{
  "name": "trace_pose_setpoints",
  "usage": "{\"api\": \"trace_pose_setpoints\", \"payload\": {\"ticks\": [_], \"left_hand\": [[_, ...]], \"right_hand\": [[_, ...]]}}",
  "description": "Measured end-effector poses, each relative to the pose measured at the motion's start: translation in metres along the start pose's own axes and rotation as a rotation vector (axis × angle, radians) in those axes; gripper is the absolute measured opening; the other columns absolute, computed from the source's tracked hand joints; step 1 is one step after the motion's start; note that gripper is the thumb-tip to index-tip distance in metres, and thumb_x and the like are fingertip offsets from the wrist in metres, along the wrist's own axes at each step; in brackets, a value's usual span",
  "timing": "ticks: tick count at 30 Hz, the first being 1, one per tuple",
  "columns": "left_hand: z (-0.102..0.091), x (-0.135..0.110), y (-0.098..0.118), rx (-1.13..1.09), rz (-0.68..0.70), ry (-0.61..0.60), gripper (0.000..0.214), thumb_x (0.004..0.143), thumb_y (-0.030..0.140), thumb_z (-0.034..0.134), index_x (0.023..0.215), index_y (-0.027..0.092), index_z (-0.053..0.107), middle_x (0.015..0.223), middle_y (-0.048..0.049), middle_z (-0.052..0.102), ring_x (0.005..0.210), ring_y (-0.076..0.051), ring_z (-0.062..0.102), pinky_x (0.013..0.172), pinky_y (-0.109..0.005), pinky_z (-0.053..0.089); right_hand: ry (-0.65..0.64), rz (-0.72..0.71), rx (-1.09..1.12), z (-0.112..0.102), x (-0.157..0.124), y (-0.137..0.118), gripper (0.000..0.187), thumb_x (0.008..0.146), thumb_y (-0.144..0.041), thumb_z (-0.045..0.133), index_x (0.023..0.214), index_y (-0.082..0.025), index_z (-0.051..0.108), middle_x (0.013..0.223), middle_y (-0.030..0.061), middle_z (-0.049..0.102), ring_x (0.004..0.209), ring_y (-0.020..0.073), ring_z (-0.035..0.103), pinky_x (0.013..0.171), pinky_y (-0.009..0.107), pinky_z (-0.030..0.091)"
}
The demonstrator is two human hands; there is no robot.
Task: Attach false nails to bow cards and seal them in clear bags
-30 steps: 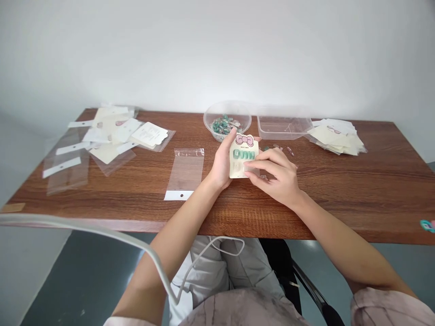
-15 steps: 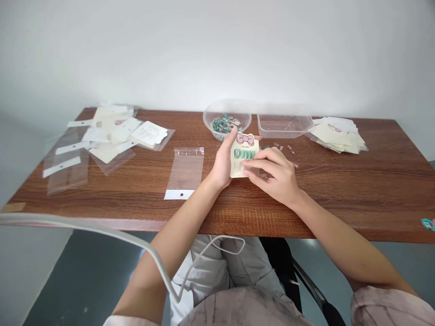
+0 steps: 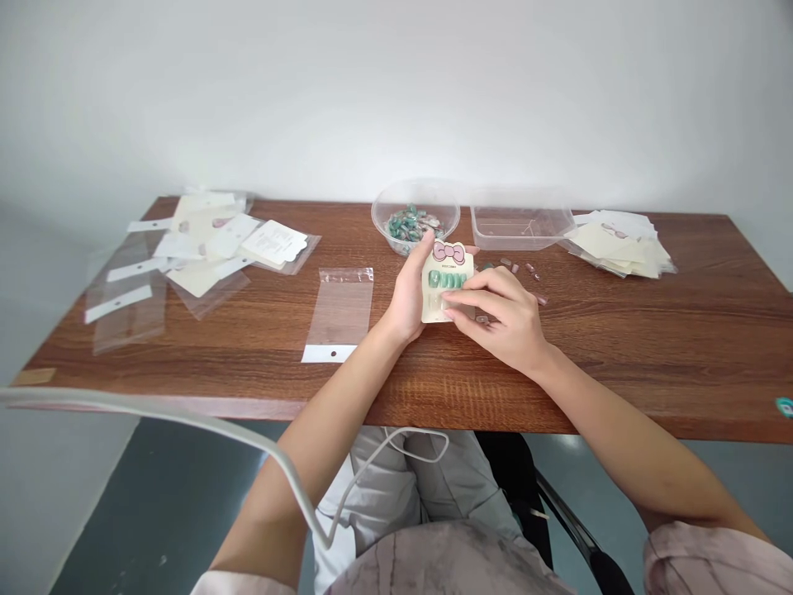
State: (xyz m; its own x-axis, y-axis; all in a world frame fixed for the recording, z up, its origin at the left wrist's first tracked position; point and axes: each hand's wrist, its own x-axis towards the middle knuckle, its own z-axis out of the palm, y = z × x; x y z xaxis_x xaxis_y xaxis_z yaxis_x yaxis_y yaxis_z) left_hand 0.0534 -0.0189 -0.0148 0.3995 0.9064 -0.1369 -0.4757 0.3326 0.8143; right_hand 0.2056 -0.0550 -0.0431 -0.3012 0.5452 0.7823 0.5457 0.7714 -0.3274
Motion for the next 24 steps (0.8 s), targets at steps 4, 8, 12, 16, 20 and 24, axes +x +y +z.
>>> {"api": "trace_pose_setpoints", "payload": {"ticks": [4, 8, 12, 16, 20, 24], "left_hand": [[-0.0022, 0.0003, -0.0012, 0.002, 0.008, -0.020, 0.058, 0.101, 0.060, 0.041, 0.120, 0.017, 0.076, 0.103, -0.0126, 0.079, 0.122, -0.035, 0.070, 0.098, -0.044, 0.061], [-0.0033, 0.0004, -0.0018, 0.019, 0.009, -0.028, 0.058, 0.102, 0.058, 0.038, 0.118, 0.017, 0.076, 0.100, -0.0124, 0.079, 0.120, -0.034, 0.071, 0.096, -0.043, 0.061], [-0.0029, 0.0007, -0.0018, 0.033, -0.013, -0.018, 0.063, 0.101, 0.061, 0.036, 0.121, 0.016, 0.075, 0.094, -0.0125, 0.079, 0.113, -0.034, 0.074, 0.089, -0.042, 0.063], [-0.0018, 0.0001, -0.0010, 0.048, -0.028, 0.001, 0.064, 0.101, 0.062, 0.037, 0.127, 0.016, 0.072, 0.095, -0.0123, 0.078, 0.109, -0.033, 0.075, 0.088, -0.041, 0.063], [0.0002, -0.0014, 0.0003, 0.045, -0.031, 0.010, 0.063, 0.101, 0.061, 0.037, 0.129, 0.017, 0.072, 0.094, -0.0115, 0.079, 0.109, -0.033, 0.075, 0.087, -0.041, 0.063], [0.0015, -0.0021, 0.0012, 0.035, -0.017, 0.008, 0.060, 0.101, 0.059, 0.038, 0.131, 0.019, 0.071, 0.101, -0.0117, 0.079, 0.115, -0.035, 0.073, 0.092, -0.044, 0.063]], "right_hand": [[0.000, 0.000, 0.006, 0.0006, -0.0002, -0.0002, 0.012, 0.096, -0.021, 0.071, 0.105, -0.025, 0.076, 0.086, 0.0033, 0.069, 0.079, 0.0192, 0.063, 0.073, 0.038, 0.053], [0.001, 0.013, 0.009, 0.0008, -0.0003, -0.0008, 0.012, 0.096, -0.022, 0.070, 0.104, -0.027, 0.077, 0.086, 0.0027, 0.070, 0.078, 0.0189, 0.063, 0.073, 0.038, 0.052], [-0.008, 0.016, 0.003, 0.0008, -0.0014, -0.0001, 0.013, 0.096, -0.022, 0.070, 0.105, -0.027, 0.077, 0.087, 0.0025, 0.070, 0.078, 0.0188, 0.063, 0.073, 0.038, 0.051], [-0.009, 0.003, 0.005, 0.0013, -0.0026, 0.0006, 0.013, 0.096, -0.021, 0.070, 0.106, -0.026, 0.077, 0.088, 0.0029, 0.070, 0.079, 0.0186, 0.062, 0.073, 0.038, 0.050], [-0.022, 0.034, 0.015, 0.0013, -0.0020, 0.0002, 0.013, 0.097, -0.023, 0.070, 0.103, -0.029, 0.079, 0.087, 0.0017, 0.069, 0.078, 0.0182, 0.061, 0.074, 0.039, 0.049], [-0.026, 0.038, 0.010, 0.0006, -0.0002, -0.0009, 0.012, 0.097, -0.023, 0.069, 0.102, -0.028, 0.079, 0.087, 0.0027, 0.065, 0.077, 0.0181, 0.058, 0.073, 0.038, 0.048]]}}
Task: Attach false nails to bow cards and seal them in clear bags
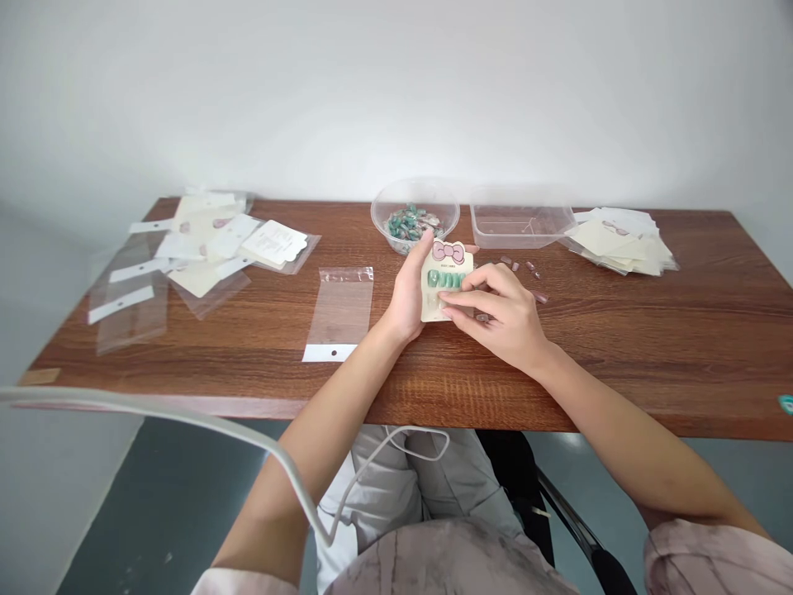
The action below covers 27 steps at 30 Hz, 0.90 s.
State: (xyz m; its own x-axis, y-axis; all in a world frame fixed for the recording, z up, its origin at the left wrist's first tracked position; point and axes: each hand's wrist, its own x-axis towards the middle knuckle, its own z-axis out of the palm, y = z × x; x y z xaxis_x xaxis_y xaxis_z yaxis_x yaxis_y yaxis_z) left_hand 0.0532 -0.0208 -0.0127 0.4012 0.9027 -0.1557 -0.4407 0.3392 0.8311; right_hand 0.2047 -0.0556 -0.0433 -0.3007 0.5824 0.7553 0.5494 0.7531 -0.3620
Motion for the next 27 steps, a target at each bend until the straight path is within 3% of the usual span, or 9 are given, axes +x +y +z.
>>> {"api": "trace_pose_setpoints", "payload": {"ticks": [8, 16, 27], "left_hand": [[-0.0013, 0.0001, 0.0014, -0.017, -0.015, 0.018, 0.059, 0.099, 0.062, 0.042, 0.130, 0.021, 0.071, 0.107, -0.0124, 0.078, 0.123, -0.038, 0.069, 0.096, -0.047, 0.061], [-0.0007, -0.0006, -0.0003, -0.004, -0.009, 0.005, 0.061, 0.100, 0.063, 0.038, 0.131, 0.021, 0.071, 0.099, -0.0121, 0.078, 0.120, -0.037, 0.071, 0.091, -0.044, 0.061], [0.0006, -0.0001, 0.0000, -0.006, -0.004, 0.025, 0.058, 0.100, 0.059, 0.042, 0.134, 0.021, 0.069, 0.107, -0.0126, 0.079, 0.122, -0.036, 0.070, 0.095, -0.044, 0.061]], "right_hand": [[0.023, -0.010, -0.007, -0.0023, 0.0009, -0.0016, 0.020, 0.096, -0.028, 0.072, 0.117, -0.026, 0.072, 0.093, 0.0040, 0.067, 0.082, 0.0200, 0.062, 0.073, 0.038, 0.051], [0.018, 0.003, -0.025, -0.0016, 0.0010, -0.0011, 0.007, 0.098, -0.028, 0.069, 0.098, -0.026, 0.075, 0.085, 0.0024, 0.065, 0.077, 0.0185, 0.059, 0.073, 0.038, 0.049], [-0.008, 0.022, -0.056, -0.0006, 0.0001, -0.0022, 0.007, 0.099, -0.031, 0.068, 0.100, -0.027, 0.073, 0.089, 0.0034, 0.068, 0.080, 0.0205, 0.061, 0.075, 0.039, 0.050]]}}
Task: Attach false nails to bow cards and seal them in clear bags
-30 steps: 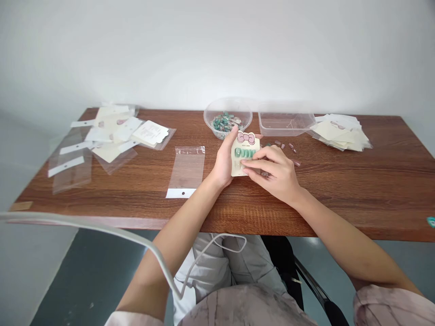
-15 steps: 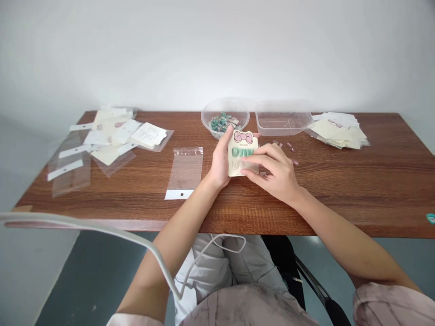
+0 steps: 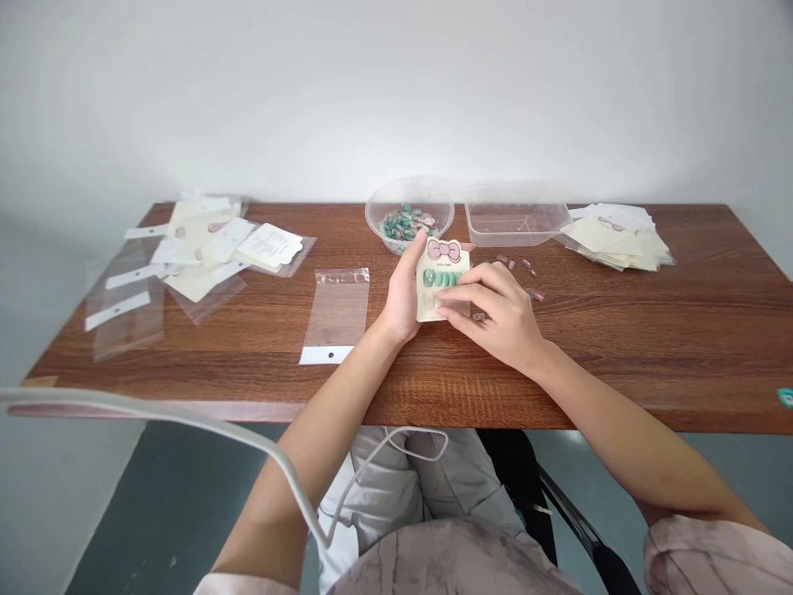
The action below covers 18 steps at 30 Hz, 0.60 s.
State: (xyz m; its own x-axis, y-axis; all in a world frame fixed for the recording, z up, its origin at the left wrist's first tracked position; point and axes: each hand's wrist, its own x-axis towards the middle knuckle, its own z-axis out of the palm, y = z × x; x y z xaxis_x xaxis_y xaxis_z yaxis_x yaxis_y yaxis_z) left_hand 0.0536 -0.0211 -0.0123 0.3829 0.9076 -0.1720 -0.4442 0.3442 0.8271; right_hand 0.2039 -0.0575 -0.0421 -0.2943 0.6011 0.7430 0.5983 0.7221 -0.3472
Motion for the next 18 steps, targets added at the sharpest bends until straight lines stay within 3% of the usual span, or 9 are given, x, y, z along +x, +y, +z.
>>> {"api": "trace_pose_setpoints", "payload": {"ticks": [4, 9, 13, 18], "left_hand": [[-0.005, 0.001, 0.003, 0.006, 0.005, 0.019, 0.064, 0.098, 0.064, 0.041, 0.139, 0.021, 0.065, 0.106, -0.0124, 0.079, 0.116, -0.038, 0.073, 0.092, -0.047, 0.063], [-0.013, 0.001, 0.018, 0.042, 0.033, 0.005, 0.076, 0.095, 0.072, 0.035, 0.135, 0.016, 0.068, 0.098, -0.0147, 0.078, 0.101, -0.037, 0.078, 0.083, -0.045, 0.064], [-0.017, -0.001, 0.027, 0.031, 0.110, 0.057, 0.077, 0.096, 0.071, 0.034, 0.133, 0.013, 0.068, 0.099, -0.0166, 0.078, 0.100, -0.036, 0.078, 0.083, -0.045, 0.063], [-0.018, -0.001, 0.028, -0.005, 0.115, 0.071, 0.077, 0.096, 0.071, 0.037, 0.138, 0.013, 0.064, 0.101, -0.0181, 0.078, 0.102, -0.038, 0.077, 0.084, -0.047, 0.063]], "right_hand": [[0.049, -0.004, 0.024, -0.008, 0.003, 0.003, 0.014, 0.098, -0.030, 0.068, 0.111, -0.028, 0.072, 0.091, 0.0026, 0.069, 0.078, 0.0202, 0.063, 0.074, 0.041, 0.051], [0.119, 0.101, -0.050, -0.033, 0.011, 0.018, 0.010, 0.098, -0.021, 0.066, 0.101, -0.028, 0.073, 0.089, 0.0034, 0.070, 0.083, 0.0224, 0.064, 0.074, 0.041, 0.052], [-0.077, 0.182, -0.145, -0.041, 0.009, 0.033, 0.012, 0.098, -0.021, 0.063, 0.101, -0.026, 0.074, 0.089, 0.0043, 0.069, 0.085, 0.0243, 0.063, 0.078, 0.043, 0.051], [-0.345, 0.159, -0.283, -0.024, -0.001, 0.038, 0.011, 0.098, -0.026, 0.065, 0.096, -0.021, 0.074, 0.090, 0.0063, 0.069, 0.086, 0.0259, 0.060, 0.081, 0.045, 0.049]]}}
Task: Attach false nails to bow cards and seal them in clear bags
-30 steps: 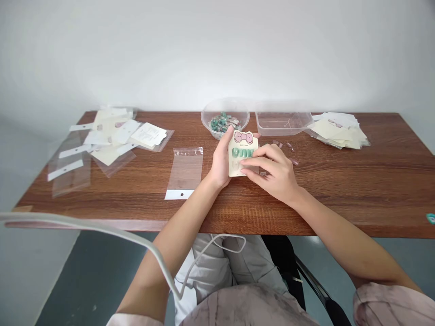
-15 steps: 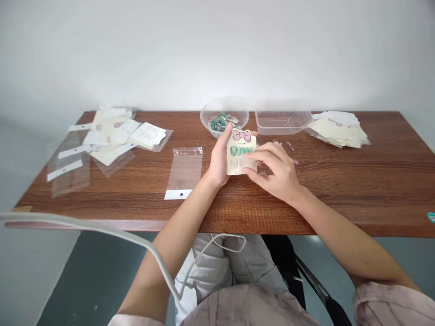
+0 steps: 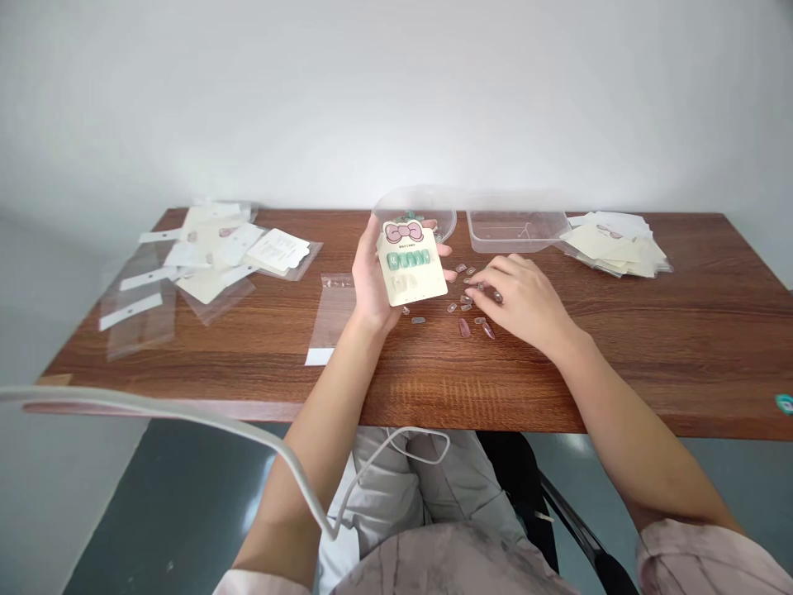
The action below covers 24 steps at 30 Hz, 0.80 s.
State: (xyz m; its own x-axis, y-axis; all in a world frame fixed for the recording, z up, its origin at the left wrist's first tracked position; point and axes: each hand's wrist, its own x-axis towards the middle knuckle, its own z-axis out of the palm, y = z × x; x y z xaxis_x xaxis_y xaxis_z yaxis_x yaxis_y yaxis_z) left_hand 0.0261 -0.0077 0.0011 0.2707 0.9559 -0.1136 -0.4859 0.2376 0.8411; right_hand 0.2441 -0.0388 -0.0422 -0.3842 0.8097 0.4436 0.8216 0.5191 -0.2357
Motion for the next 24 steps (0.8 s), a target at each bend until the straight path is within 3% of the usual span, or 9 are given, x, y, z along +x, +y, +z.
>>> {"api": "trace_pose_setpoints", "payload": {"ticks": [3, 8, 15, 24], "left_hand": [[-0.001, 0.000, -0.002, -0.004, -0.009, -0.015, 0.076, 0.096, 0.070, 0.037, 0.136, 0.013, 0.066, 0.100, -0.0176, 0.079, 0.100, -0.039, 0.078, 0.082, -0.048, 0.064], [-0.003, 0.001, -0.003, 0.003, -0.010, -0.038, 0.074, 0.095, 0.071, 0.038, 0.132, 0.014, 0.069, 0.098, -0.0158, 0.079, 0.095, -0.036, 0.079, 0.079, -0.045, 0.064], [-0.002, 0.000, -0.004, 0.086, 0.002, -0.039, 0.075, 0.095, 0.074, 0.034, 0.130, 0.017, 0.070, 0.105, -0.0148, 0.080, 0.099, -0.036, 0.079, 0.076, -0.041, 0.064], [-0.004, 0.002, -0.006, 0.015, -0.024, -0.071, 0.073, 0.096, 0.072, 0.035, 0.130, 0.015, 0.067, 0.103, -0.0169, 0.078, 0.096, -0.039, 0.079, 0.078, -0.047, 0.064]], "right_hand": [[-0.095, -0.034, -0.003, 0.013, 0.000, -0.008, 0.009, 0.096, -0.027, 0.070, 0.094, -0.020, 0.075, 0.090, 0.0062, 0.070, 0.087, 0.0254, 0.061, 0.079, 0.043, 0.048], [-0.169, -0.033, 0.021, 0.023, 0.000, -0.013, 0.014, 0.097, -0.023, 0.069, 0.107, -0.022, 0.078, 0.095, 0.0065, 0.071, 0.092, 0.0253, 0.063, 0.081, 0.042, 0.048], [-0.116, -0.140, -0.015, 0.024, 0.002, -0.010, 0.010, 0.096, -0.019, 0.070, 0.090, -0.021, 0.077, 0.089, 0.0058, 0.071, 0.091, 0.0247, 0.062, 0.078, 0.039, 0.042], [-0.073, -0.273, -0.115, 0.026, 0.003, -0.017, 0.021, 0.101, -0.014, 0.057, 0.086, -0.019, 0.072, 0.086, 0.0045, 0.076, 0.085, 0.0224, 0.061, 0.082, 0.038, 0.037]]}}
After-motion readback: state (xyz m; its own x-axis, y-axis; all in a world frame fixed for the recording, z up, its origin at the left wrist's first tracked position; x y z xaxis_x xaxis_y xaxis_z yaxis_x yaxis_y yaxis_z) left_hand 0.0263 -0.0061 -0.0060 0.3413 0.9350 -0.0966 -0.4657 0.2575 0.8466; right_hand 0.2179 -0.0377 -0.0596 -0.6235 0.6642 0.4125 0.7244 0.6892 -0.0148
